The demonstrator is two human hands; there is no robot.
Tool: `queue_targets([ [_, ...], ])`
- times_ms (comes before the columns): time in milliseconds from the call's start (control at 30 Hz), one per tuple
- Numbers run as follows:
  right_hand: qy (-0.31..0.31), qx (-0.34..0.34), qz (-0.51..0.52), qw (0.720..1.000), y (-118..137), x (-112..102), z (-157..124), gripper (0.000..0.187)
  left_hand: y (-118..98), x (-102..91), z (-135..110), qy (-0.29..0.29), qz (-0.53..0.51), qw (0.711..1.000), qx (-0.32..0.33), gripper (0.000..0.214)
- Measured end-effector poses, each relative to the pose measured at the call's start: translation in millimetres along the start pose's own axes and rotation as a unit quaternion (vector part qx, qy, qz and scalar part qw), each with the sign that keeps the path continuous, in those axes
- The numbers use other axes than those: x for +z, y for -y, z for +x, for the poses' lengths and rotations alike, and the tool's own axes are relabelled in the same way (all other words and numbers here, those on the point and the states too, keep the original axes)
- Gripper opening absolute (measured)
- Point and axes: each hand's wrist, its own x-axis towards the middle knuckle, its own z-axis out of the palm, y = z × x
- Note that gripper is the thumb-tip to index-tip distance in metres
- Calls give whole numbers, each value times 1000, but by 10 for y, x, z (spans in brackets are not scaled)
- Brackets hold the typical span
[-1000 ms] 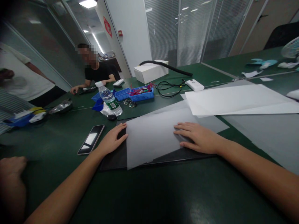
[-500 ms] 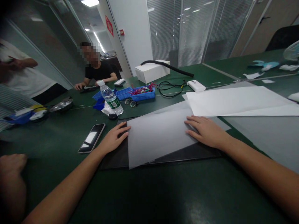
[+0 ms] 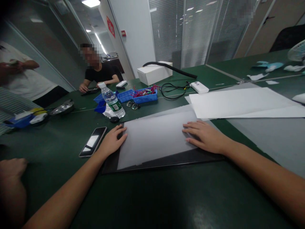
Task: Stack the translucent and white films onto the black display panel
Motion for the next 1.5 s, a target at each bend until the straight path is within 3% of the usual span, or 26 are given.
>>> queue_targets([
  [567,2,60,-16,998,29,24,16,58,12,30,-7,-12,41,998,-36,59],
  [1500,-17,94,-38,995,35,48,11,58,-141,-77,-7,10,91,992,-81,59],
])
